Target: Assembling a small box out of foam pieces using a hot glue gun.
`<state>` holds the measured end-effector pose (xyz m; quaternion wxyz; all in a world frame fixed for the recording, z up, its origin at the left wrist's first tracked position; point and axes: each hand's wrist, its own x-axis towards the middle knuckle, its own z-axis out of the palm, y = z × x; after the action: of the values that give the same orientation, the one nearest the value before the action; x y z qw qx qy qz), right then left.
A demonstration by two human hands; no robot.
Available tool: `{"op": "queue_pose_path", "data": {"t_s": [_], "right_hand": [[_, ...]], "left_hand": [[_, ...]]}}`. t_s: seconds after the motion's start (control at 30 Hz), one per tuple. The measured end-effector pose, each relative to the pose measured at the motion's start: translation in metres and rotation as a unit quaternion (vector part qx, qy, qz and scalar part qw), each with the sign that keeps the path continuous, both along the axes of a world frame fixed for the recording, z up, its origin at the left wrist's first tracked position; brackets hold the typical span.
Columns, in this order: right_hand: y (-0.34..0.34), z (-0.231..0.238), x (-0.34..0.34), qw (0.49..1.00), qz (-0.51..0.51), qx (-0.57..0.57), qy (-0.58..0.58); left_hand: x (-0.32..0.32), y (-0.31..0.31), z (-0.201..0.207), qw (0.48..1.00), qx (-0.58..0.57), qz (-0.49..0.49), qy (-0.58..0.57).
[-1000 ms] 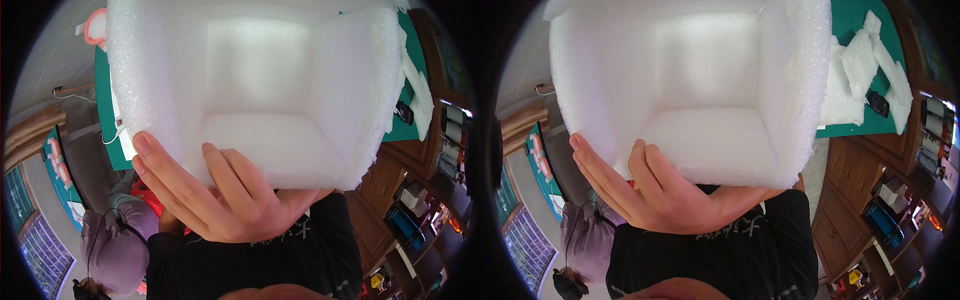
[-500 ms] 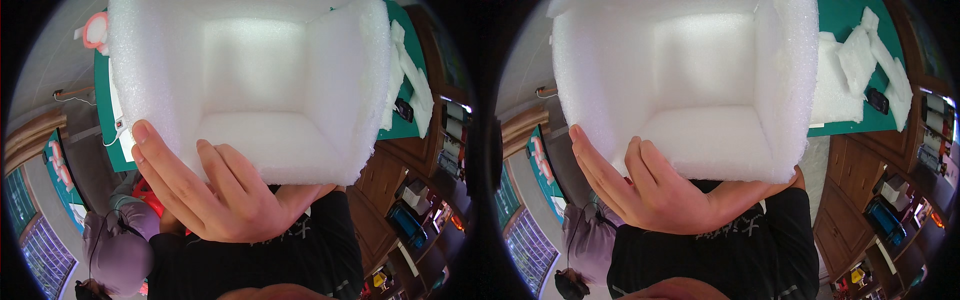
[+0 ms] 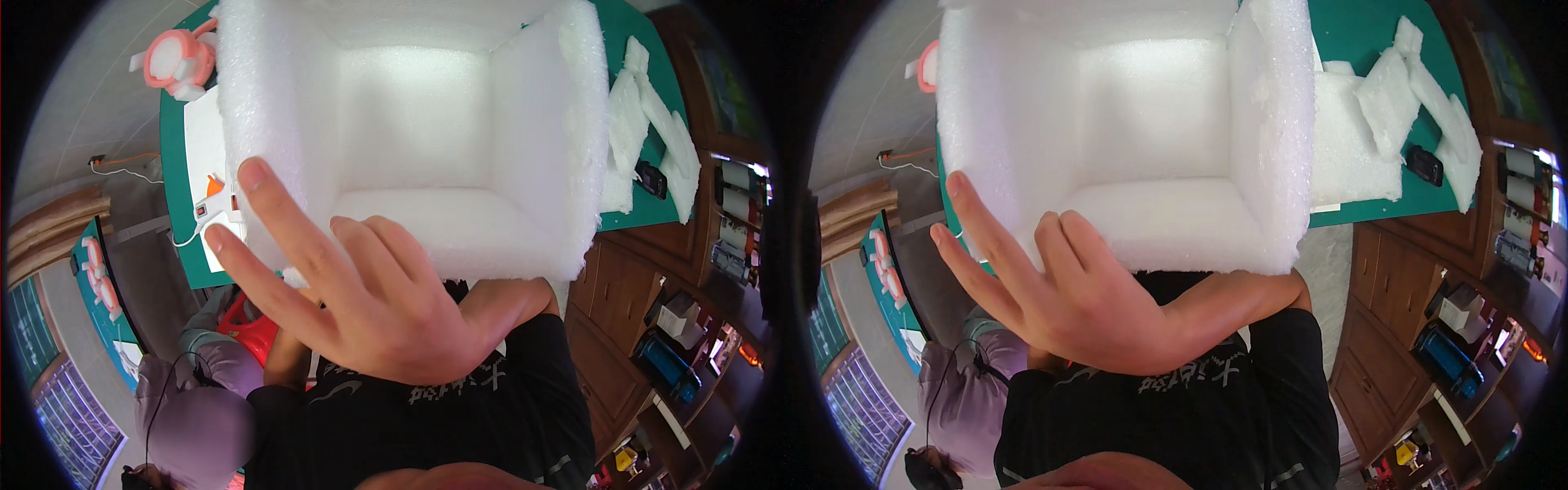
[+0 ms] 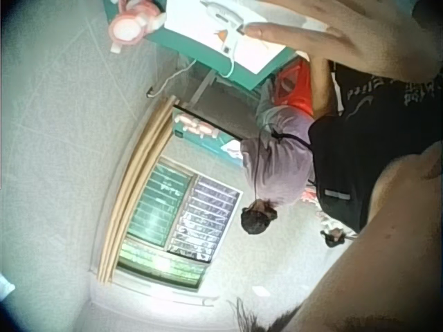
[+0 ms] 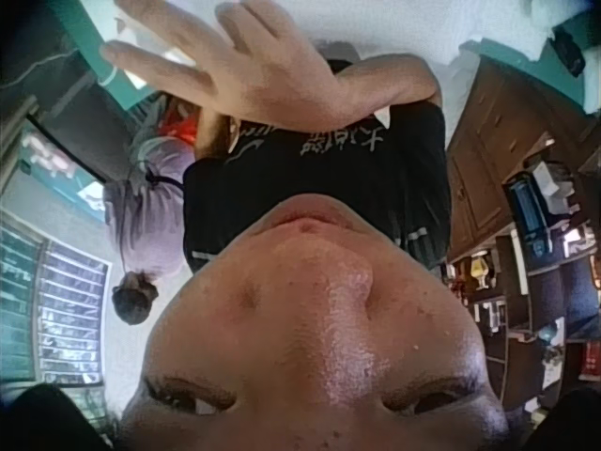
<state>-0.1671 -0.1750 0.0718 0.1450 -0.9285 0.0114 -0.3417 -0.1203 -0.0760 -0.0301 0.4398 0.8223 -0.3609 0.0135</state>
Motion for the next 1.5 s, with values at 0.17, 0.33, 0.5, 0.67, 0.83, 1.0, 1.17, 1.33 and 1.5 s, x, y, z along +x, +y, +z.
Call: {"op": "queue_pose_path", "data": {"t_s": [0.17,0.33,0.5,0.67,0.83,1.0,1.17,1.33,1.5], "right_hand": [[-0.021,0.007,0.014,1.0,0.028,0.011,-0.006],[-0.037,0.027,0.012,0.99,0.07,0.081,0.089],[-0.041,0.035,0.009,0.981,0.09,0.118,0.121],[-0.048,0.033,0.009,0.987,0.066,0.106,0.104],[-0.05,0.027,0.012,0.989,0.09,0.09,0.079],[-0.049,0.027,0.011,0.991,0.087,0.07,0.076],[-0.049,0.025,0.011,0.991,0.09,0.072,0.071],[-0.049,0.027,0.01,0.989,0.096,0.086,0.075],[-0.05,0.027,0.01,0.988,0.095,0.092,0.075]], "left_hand": [[0.039,0.012,-0.03,0.99,-0.076,-0.02,0.119],[0.037,0.028,-0.024,0.989,-0.078,-0.042,0.12],[0.04,0.024,0.009,0.99,-0.122,-0.053,0.052],[0.045,0.016,0.019,0.977,-0.193,-0.078,0.055],[0.054,0.015,0.024,0.97,-0.224,-0.092,0.03],[0.06,0.013,0.036,0.974,-0.211,-0.076,0.01],[0.063,0.014,0.037,0.977,-0.192,-0.087,-0.019],[0.066,0.014,0.039,0.977,-0.197,-0.088,0.0],[0.07,0.015,0.047,0.979,-0.168,-0.114,-0.005]]}}
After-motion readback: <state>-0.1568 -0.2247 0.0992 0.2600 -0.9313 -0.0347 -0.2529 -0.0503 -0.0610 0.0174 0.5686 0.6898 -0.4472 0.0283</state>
